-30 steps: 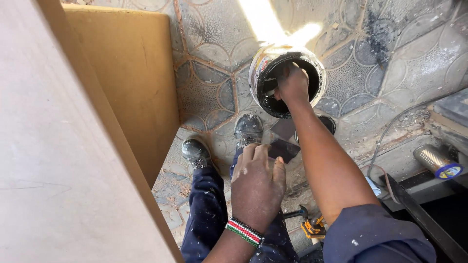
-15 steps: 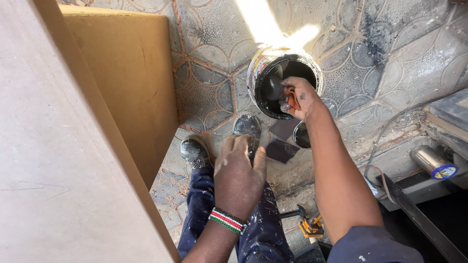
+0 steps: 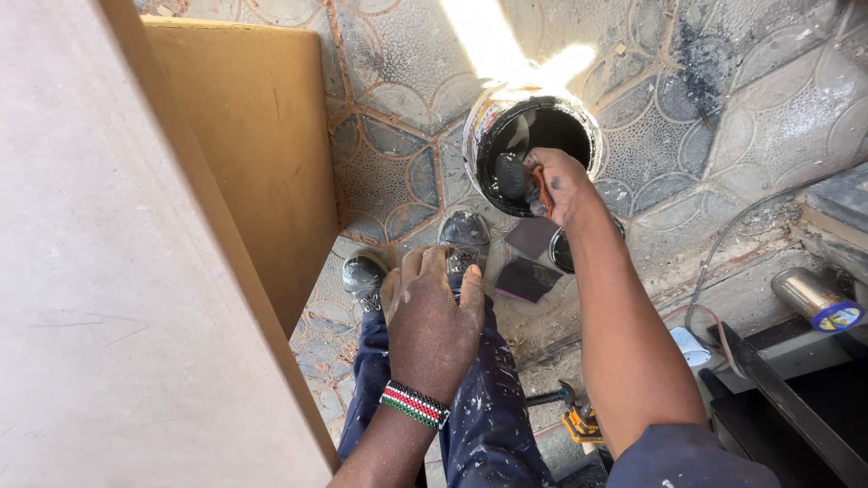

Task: The person paints the edges of a rectangular wooden board with black paint using a brush. They repeatedly dip the brush into a paint can and apply the paint to the board's sides, occasionally repositioning the board to reach different edges.

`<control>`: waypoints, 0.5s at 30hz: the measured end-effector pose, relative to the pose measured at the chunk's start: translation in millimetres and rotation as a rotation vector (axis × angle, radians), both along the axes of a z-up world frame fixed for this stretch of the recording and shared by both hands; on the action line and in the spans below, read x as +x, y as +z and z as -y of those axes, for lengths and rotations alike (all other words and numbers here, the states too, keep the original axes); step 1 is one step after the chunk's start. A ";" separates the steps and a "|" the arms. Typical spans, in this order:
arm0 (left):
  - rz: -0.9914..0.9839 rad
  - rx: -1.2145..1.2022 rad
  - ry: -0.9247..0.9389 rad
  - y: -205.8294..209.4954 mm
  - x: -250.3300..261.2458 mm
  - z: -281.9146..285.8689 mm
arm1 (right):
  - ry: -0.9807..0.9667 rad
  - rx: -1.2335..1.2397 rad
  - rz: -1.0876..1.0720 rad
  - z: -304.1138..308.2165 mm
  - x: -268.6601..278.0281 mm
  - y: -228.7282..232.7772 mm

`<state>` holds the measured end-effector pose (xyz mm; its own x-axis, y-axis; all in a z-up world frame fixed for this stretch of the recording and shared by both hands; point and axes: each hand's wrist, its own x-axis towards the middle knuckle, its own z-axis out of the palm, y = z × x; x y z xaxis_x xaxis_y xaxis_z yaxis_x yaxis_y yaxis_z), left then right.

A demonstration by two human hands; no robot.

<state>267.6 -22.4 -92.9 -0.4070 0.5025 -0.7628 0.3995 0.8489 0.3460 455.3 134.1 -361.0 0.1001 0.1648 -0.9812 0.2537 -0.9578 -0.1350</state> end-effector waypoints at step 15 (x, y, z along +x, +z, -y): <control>-0.686 0.892 -0.046 133.0 -194.7 -32.5 | 0.029 0.142 -0.757 60.0 -115.4 249.2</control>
